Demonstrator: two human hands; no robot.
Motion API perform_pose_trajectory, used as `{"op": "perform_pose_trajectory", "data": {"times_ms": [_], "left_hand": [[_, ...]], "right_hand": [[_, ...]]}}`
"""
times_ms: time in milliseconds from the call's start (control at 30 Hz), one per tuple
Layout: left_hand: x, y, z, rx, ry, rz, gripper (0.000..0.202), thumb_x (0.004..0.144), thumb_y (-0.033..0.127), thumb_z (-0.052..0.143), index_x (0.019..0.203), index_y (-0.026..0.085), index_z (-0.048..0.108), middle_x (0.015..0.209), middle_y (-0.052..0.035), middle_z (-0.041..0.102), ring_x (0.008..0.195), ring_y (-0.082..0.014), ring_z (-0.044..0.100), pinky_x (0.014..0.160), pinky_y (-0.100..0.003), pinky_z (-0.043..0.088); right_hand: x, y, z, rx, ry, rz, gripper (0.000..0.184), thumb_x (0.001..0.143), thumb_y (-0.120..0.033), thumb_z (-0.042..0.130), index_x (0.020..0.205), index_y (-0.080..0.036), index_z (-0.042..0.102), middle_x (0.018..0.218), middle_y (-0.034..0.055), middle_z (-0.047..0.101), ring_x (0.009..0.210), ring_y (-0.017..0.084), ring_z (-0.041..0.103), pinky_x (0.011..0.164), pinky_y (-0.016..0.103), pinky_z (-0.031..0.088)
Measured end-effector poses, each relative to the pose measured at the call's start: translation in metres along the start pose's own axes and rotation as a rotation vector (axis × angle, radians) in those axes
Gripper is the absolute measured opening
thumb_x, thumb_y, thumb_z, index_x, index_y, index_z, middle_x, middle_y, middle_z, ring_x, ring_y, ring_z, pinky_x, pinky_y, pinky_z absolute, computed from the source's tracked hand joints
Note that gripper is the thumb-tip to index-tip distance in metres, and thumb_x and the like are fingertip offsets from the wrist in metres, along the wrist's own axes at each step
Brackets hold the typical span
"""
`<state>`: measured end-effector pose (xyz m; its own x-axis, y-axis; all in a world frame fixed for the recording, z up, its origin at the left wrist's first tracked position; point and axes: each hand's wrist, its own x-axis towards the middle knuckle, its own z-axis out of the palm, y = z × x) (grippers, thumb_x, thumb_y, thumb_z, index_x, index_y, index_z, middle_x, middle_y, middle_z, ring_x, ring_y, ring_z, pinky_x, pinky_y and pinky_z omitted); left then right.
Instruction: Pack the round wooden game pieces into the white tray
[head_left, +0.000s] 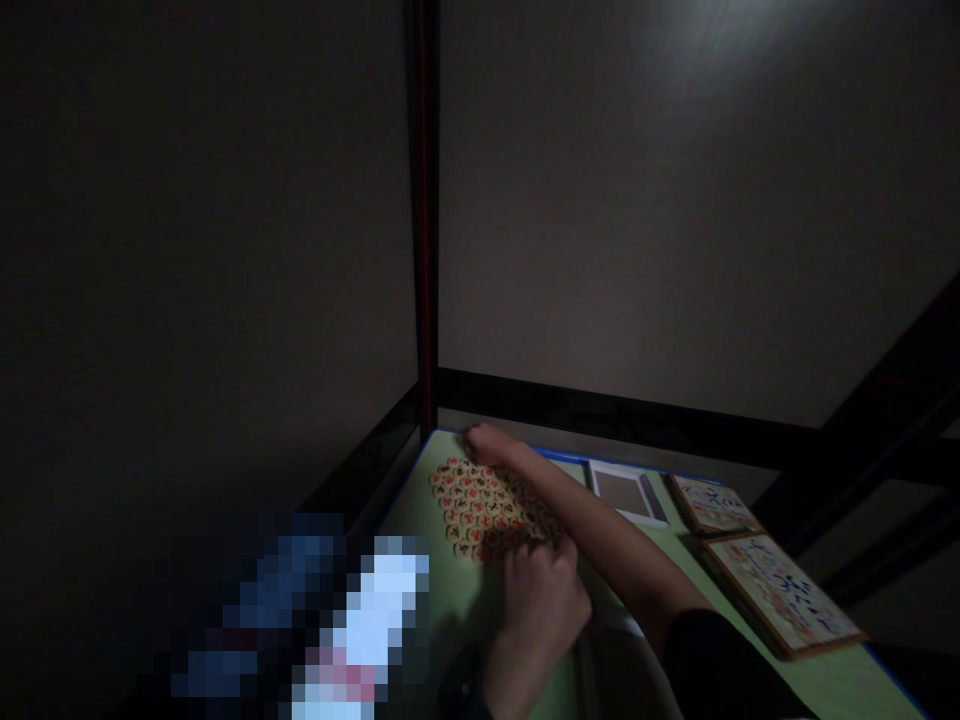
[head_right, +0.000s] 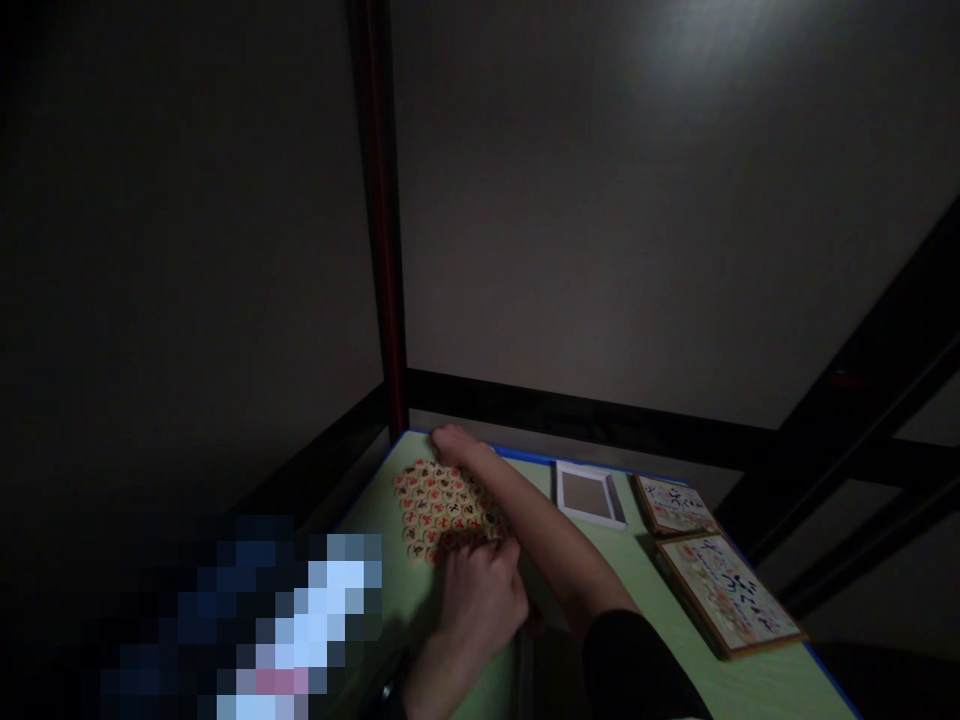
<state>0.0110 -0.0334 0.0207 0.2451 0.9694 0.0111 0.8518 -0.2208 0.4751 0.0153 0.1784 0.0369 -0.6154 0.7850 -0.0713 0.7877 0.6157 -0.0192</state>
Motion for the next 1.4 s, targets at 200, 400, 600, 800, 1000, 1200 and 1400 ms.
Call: {"op": "perform_pose_trajectory", "data": {"times_ms": [200, 400, 600, 800, 1000, 1200, 1400], "left_hand": [[0.015, -0.011, 0.006, -0.369, 0.35, -0.127, 0.021, 0.08, 0.004, 0.052, 0.091, 0.02, 0.06, 0.084, -0.0048, 0.068, 0.081, -0.0191, 0.065, 0.073, -0.028, 0.045], [0.039, -0.022, 0.025, -1.058, 0.504, -0.029, 0.017, 0.092, 0.025, 0.049, 0.106, 0.02, 0.057, 0.104, -0.0074, 0.067, 0.084, -0.0177, 0.066, 0.075, -0.03, 0.054], [0.034, -0.016, 0.033, -1.27, 0.145, 0.196, 0.044, 0.079, 0.054, 0.068, 0.103, 0.017, 0.067, 0.102, -0.0097, 0.069, 0.085, -0.0209, 0.066, 0.069, -0.03, 0.056], [0.019, -0.012, 0.027, -1.458, -0.016, 0.146, 0.044, 0.07, 0.05, 0.08, 0.098, 0.018, 0.068, 0.104, -0.0066, 0.068, 0.085, -0.016, 0.063, 0.071, -0.024, 0.05], [0.023, -0.018, 0.021, -1.612, -0.134, 0.069, 0.042, 0.063, 0.041, 0.088, 0.091, 0.013, 0.072, 0.087, -0.0049, 0.067, 0.075, -0.0115, 0.06, 0.069, -0.022, 0.046], [0.03, -0.026, 0.028, -1.432, -0.115, 0.092, 0.044, 0.065, 0.041, 0.084, 0.096, 0.013, 0.074, 0.085, -0.0054, 0.067, 0.07, -0.0108, 0.057, 0.065, -0.022, 0.043], [0.035, -0.028, 0.035, -0.837, 0.057, 0.187, 0.037, 0.082, 0.05, 0.058, 0.074, 0.016, 0.067, 0.052, 0.0047, 0.048, 0.053, -0.0118, 0.047, 0.053, -0.023, 0.035]], "right_hand": [[-0.059, 0.01, -0.014, 0.112, 0.194, -0.002, 0.02, 0.084, -0.012, 0.059, 0.102, -0.012, 0.069, 0.102, 0.0134, 0.072, 0.091, 0.021, 0.065, 0.076, 0.026, 0.043], [-0.178, 0.017, 0.006, 0.413, 0.526, 0.074, 0.024, 0.089, -0.013, 0.056, 0.112, -0.017, 0.061, 0.097, 0.0081, 0.071, 0.082, 0.018, 0.066, 0.074, 0.028, 0.048], [-0.254, -0.007, 0.037, 0.552, 0.728, 0.116, 0.023, 0.091, -0.023, 0.054, 0.114, -0.018, 0.057, 0.095, 0.0075, 0.07, 0.076, 0.017, 0.065, 0.074, 0.03, 0.052], [-0.271, -0.011, 0.045, 0.736, 0.858, 0.214, 0.026, 0.086, -0.025, 0.062, 0.111, -0.021, 0.064, 0.095, 0.0059, 0.072, 0.075, 0.017, 0.066, 0.072, 0.03, 0.052], [-0.287, 0.009, 0.05, 1.067, 0.718, 0.236, 0.026, 0.076, -0.034, 0.073, 0.095, -0.017, 0.07, 0.072, 0.0012, 0.066, 0.064, 0.016, 0.061, 0.059, 0.027, 0.048], [-0.304, -0.002, 0.054, 0.723, 0.591, 0.146, 0.032, 0.074, -0.006, 0.066, 0.102, -0.019, 0.072, 0.094, 0.0055, 0.072, 0.082, 0.019, 0.065, 0.074, 0.029, 0.049], [-0.304, -0.009, 0.059, 0.452, 0.452, 0.015, 0.026, 0.075, -0.003, 0.066, 0.097, -0.016, 0.071, 0.094, 0.0083, 0.071, 0.089, 0.021, 0.065, 0.08, 0.029, 0.05]]}}
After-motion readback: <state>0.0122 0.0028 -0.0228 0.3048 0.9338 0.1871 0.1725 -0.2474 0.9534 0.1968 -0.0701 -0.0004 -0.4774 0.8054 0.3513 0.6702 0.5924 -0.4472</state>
